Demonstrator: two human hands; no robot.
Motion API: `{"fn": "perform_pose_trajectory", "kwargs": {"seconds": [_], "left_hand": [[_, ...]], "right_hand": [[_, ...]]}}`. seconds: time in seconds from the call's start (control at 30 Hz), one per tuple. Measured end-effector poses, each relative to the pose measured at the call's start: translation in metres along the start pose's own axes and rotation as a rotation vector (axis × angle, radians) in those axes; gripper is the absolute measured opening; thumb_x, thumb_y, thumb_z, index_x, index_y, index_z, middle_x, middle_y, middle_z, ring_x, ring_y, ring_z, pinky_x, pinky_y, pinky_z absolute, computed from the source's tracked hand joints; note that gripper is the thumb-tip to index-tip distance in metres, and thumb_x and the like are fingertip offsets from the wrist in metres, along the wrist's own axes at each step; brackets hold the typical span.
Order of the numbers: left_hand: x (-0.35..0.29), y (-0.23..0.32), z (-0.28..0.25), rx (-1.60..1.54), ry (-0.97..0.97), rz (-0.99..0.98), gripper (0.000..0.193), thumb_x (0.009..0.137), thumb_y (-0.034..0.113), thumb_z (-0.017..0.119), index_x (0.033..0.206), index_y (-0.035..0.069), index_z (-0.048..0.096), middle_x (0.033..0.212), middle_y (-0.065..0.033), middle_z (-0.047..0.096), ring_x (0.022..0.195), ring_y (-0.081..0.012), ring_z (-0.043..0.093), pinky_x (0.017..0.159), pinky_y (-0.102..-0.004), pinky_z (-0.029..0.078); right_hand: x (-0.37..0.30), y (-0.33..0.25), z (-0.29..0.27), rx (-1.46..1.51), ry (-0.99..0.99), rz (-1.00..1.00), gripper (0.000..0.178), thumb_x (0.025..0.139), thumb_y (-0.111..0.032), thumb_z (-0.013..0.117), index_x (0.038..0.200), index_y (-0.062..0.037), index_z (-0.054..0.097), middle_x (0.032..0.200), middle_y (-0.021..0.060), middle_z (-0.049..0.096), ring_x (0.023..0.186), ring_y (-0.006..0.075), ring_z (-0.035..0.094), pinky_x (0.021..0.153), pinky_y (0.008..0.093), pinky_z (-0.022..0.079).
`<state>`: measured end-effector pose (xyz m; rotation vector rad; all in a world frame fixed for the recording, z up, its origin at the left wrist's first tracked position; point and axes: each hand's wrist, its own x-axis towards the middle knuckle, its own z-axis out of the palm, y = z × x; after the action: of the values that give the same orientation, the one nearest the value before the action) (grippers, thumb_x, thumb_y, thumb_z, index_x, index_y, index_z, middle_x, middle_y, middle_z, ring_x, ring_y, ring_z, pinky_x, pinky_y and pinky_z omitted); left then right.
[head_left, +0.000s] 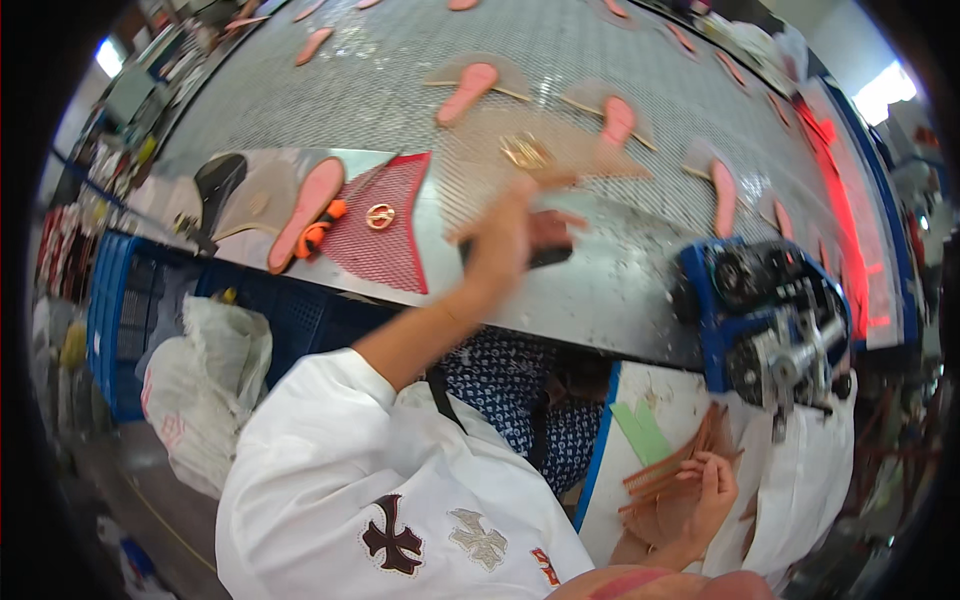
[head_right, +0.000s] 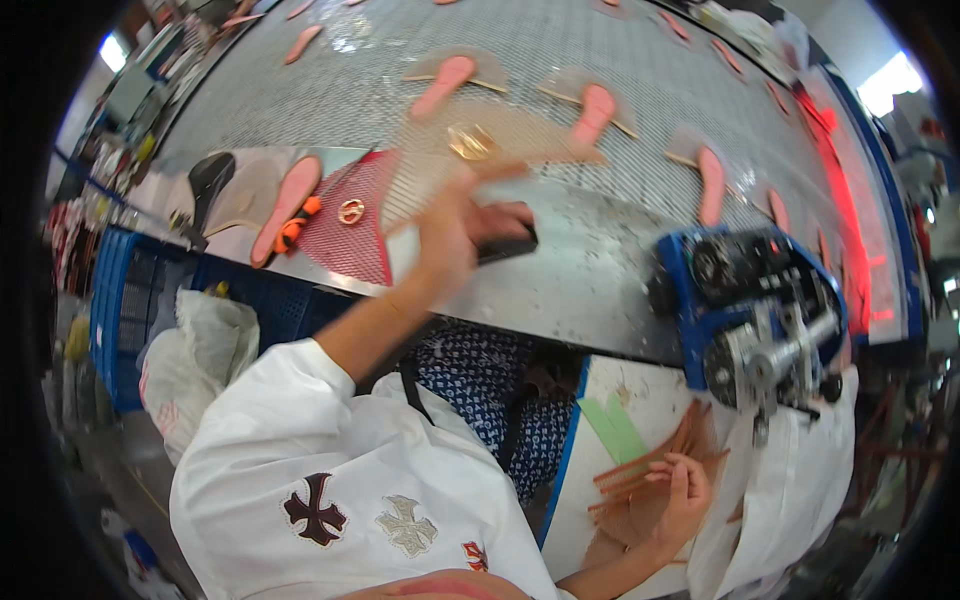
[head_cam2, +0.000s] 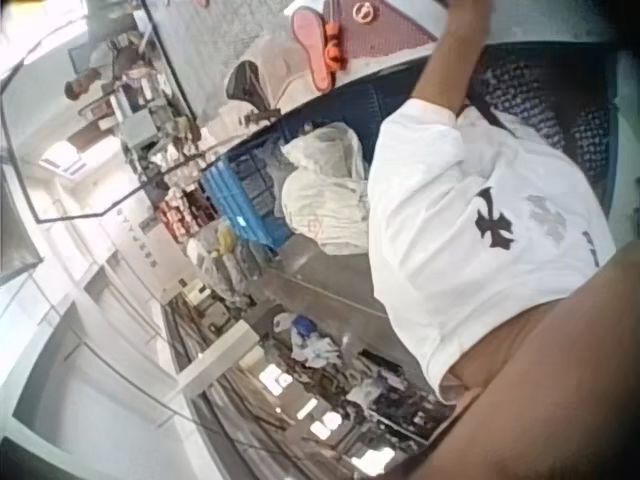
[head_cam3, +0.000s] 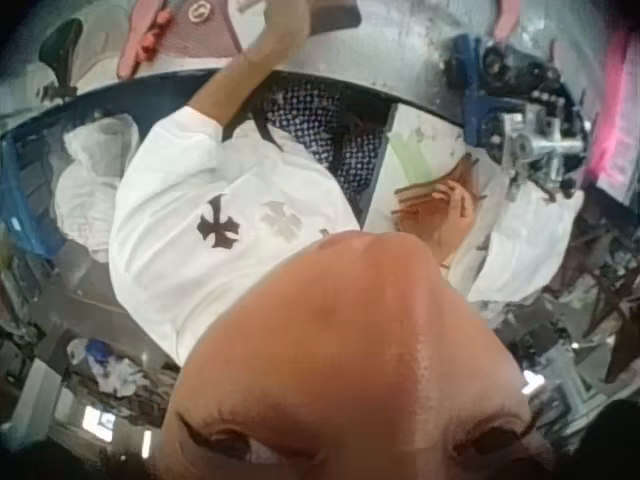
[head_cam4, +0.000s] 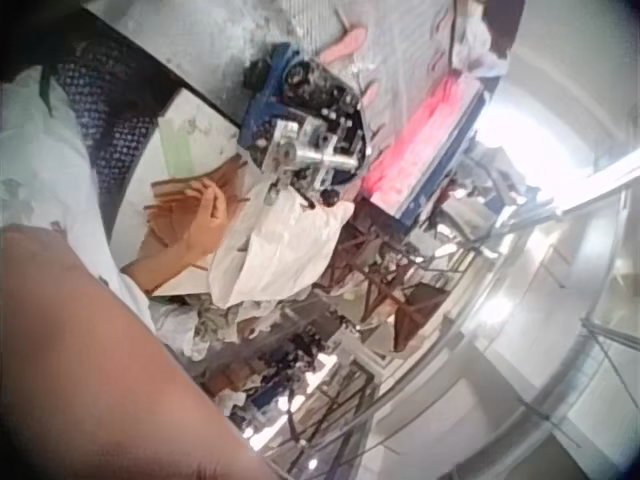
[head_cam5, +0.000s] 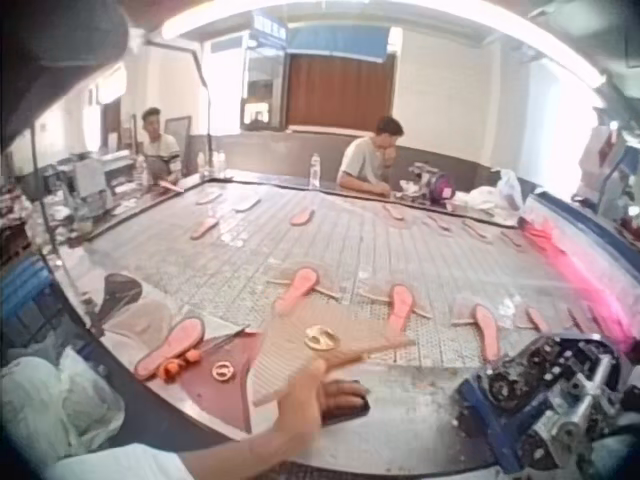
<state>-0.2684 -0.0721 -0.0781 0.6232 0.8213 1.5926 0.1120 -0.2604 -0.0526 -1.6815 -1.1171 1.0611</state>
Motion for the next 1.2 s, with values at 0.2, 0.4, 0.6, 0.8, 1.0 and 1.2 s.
{"fn": "perform_pose_trajectory", "kwargs": {"seconds": [0.2, 0.4, 0.6, 0.8, 1.0, 1.2], "left_hand": [[0.152, 0.201, -0.177, 0.942, 0.160, 1.163, 0.037, 0.107, 0.025, 0.040, 0.130, 0.001, 0.056, 0.130, -0.0173, 0.061, 0.110, -0.0277, 0.066, 0.084, -0.0405, 0.057], [0.295, 0.217, -0.343, 2.099, 0.582, 0.673, 0.057, 0.091, 0.010, 0.052, 0.146, 0.001, 0.038, 0.136, -0.0243, 0.051, 0.120, -0.0374, 0.057, 0.091, -0.0490, 0.053], [0.362, 0.129, -0.336, 1.904, 0.074, 0.775, 0.069, 0.082, 0.007, 0.058, 0.148, 0.003, 0.039, 0.148, -0.0234, 0.043, 0.138, -0.0405, 0.039, 0.116, -0.0483, 0.030], [0.328, 0.087, -0.218, 1.478, -0.232, 0.547, 0.069, 0.086, 0.001, 0.059, 0.151, 0.005, 0.035, 0.153, -0.0144, 0.040, 0.133, -0.0313, 0.047, 0.110, -0.0427, 0.039], [0.304, 0.032, -0.044, 1.289, -0.472, 0.532, 0.054, 0.097, 0.002, 0.050, 0.149, 0.002, 0.037, 0.148, -0.0141, 0.046, 0.125, -0.0277, 0.056, 0.103, -0.0380, 0.045], [0.167, -0.042, 0.139, 1.158, -1.113, 0.458, 0.045, 0.093, -0.005, 0.051, 0.137, 0.002, 0.052, 0.128, -0.0116, 0.062, 0.109, -0.0200, 0.065, 0.099, -0.0347, 0.046]], "right_hand": [[0.035, -0.030, 0.090, 0.006, -0.188, 0.041, 0.021, 0.099, -0.012, 0.056, 0.104, 0.0062, 0.065, 0.086, 0.0140, 0.070, 0.073, 0.0160, 0.065, 0.073, 0.0289, 0.053], [0.073, -0.049, 0.195, -0.009, -0.416, 0.072, 0.017, 0.096, -0.005, 0.059, 0.108, 0.0048, 0.066, 0.091, 0.0117, 0.071, 0.077, 0.0147, 0.067, 0.074, 0.0273, 0.053], [0.091, -0.027, 0.195, -0.036, -0.208, 0.106, 0.017, 0.095, -0.005, 0.059, 0.107, 0.0051, 0.067, 0.091, 0.0112, 0.071, 0.075, 0.0138, 0.066, 0.072, 0.0260, 0.052], [0.099, 0.009, 0.131, 0.133, 0.167, 0.145, 0.020, 0.099, -0.012, 0.057, 0.103, 0.0046, 0.068, 0.083, 0.0100, 0.070, 0.067, 0.0122, 0.062, 0.063, 0.0254, 0.051], [0.055, 0.030, 0.000, 0.060, 0.591, 0.123, 0.022, 0.098, -0.016, 0.060, 0.105, 0.0020, 0.069, 0.093, 0.0067, 0.071, 0.080, 0.0112, 0.063, 0.074, 0.0245, 0.049], [0.011, 0.132, -0.192, -0.341, 0.903, -0.051, 0.031, 0.098, -0.019, 0.059, 0.123, -0.0017, 0.065, 0.127, 0.0117, 0.064, 0.117, 0.0219, 0.059, 0.101, 0.0313, 0.043]]}}
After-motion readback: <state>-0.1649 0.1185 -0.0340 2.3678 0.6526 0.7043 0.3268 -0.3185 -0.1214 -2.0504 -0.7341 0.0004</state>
